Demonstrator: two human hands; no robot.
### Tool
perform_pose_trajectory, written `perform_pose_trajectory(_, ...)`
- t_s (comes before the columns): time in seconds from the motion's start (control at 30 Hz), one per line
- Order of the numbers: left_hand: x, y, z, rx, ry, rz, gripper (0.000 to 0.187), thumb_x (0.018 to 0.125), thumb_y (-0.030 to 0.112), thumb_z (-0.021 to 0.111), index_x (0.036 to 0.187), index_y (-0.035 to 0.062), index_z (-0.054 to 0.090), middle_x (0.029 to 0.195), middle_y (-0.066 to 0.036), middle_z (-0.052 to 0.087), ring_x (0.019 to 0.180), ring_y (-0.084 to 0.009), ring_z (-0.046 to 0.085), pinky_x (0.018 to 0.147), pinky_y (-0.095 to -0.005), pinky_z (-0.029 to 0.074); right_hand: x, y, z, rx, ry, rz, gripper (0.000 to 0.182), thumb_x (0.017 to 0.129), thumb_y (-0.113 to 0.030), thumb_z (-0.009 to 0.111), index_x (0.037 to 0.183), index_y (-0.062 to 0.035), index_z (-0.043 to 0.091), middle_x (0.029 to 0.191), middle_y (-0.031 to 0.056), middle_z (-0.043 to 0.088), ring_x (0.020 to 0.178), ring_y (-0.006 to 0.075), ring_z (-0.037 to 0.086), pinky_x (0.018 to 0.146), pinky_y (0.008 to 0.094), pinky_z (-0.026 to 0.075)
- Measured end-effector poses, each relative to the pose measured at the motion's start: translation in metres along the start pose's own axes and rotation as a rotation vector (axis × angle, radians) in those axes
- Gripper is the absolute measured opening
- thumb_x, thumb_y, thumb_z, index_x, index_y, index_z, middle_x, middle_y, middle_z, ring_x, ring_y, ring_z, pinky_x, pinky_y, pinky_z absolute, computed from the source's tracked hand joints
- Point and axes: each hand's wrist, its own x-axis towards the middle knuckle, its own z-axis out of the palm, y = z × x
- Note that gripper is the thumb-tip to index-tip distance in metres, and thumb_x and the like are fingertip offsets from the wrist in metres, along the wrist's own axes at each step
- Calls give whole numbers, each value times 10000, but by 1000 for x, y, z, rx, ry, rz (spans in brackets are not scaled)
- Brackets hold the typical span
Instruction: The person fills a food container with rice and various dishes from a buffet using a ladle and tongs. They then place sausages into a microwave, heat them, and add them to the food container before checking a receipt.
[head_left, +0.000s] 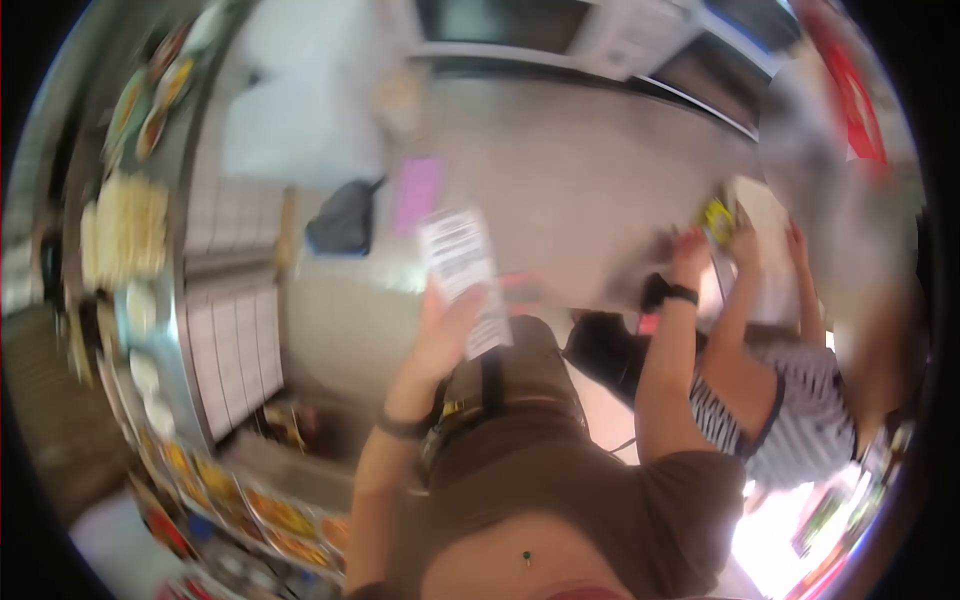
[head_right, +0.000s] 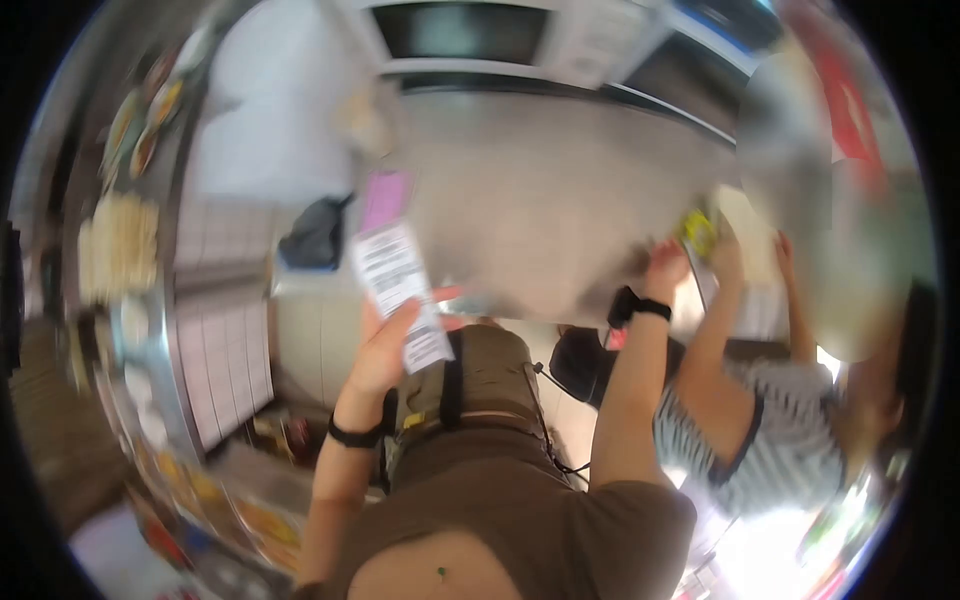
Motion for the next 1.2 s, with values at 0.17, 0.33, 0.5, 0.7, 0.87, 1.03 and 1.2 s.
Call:
perform_pose_trajectory(0.17, -8, -6, -28, 93, 134, -136, 452, 896, 60, 405, 1317, 43, 243, 1117, -264, 538, 778, -277, 631, 708, -360, 530, -12, -23, 9, -299, 553, -533, 145, 827, -190, 519, 829, -44, 520, 614, 23, 507, 486, 147, 487, 425, 273, 399)
perform_pose_trajectory(0.33, 9, -18, -37, 166, 161, -193, 451, 901, 67, 405, 1321, 49, 243, 1125, -265, 533, 792, -276, 625, 714, -356, 525, -8, -26, 4, -436, 426, -776, 328, 868, -168, 552, 1100, 61, 516, 1130, 126, 550, 1058, 206, 507, 921, 302, 382)
perform_pose_trajectory(0.5, 25, 3, -17, 97, 7, -195, 456, 896, 40, 410, 1313, 52, 227, 1162, -250, 503, 916, -326, 600, 742, -402, 534, 28, -13, -36, -651, 303, -835, 274, 805, -58, 531, 1045, 74, 522, 1062, 128, 576, 954, 248, 529, 885, 352, 402)
perform_pose_trajectory(0.7, 31, 10, 1, 0, -114, -11, 510, 877, -18, 409, 1327, 65, 183, 1228, -150, 408, 1128, -405, 477, 784, -501, 529, -88, -11, 74, -355, -34, -81, 123, 798, -101, 529, 920, -113, 523, 628, -40, 430, 429, 27, 316, 345, 193, 227)
perform_pose_trajectory(0.87, 12, 15, -19, -40, -94, 60, 601, 872, -39, 375, 1386, 87, 89, 1345, -157, 310, 1171, -359, 447, 833, -478, 503, -250, 25, 200, -755, -1082, 539, 273, 895, -286, 454, 905, -69, 620, 677, -59, 451, 490, 6, 302, 411, 184, 215)
perform_pose_trajectory(1.03, -28, 26, -50, -57, 79, 160, 547, 875, -20, 383, 1358, 53, 136, 1287, -189, 377, 1120, -384, 497, 813, -482, 517, -347, 88, 285, -640, -928, 867, 244, 891, -233, 485, 945, -38, 622, 711, -49, 478, 513, 5, 318, 443, 185, 236)
perform_pose_trajectory(1.2, -93, 41, -105, -138, 342, 238, 520, 871, 23, 429, 1333, 22, 189, 1242, -216, 446, 1057, -365, 549, 810, -439, 515, -406, 161, 332, -652, -1430, 875, 140, 844, -112, 547, 916, -24, 628, 625, -66, 470, 505, 7, 322, 458, 190, 237)
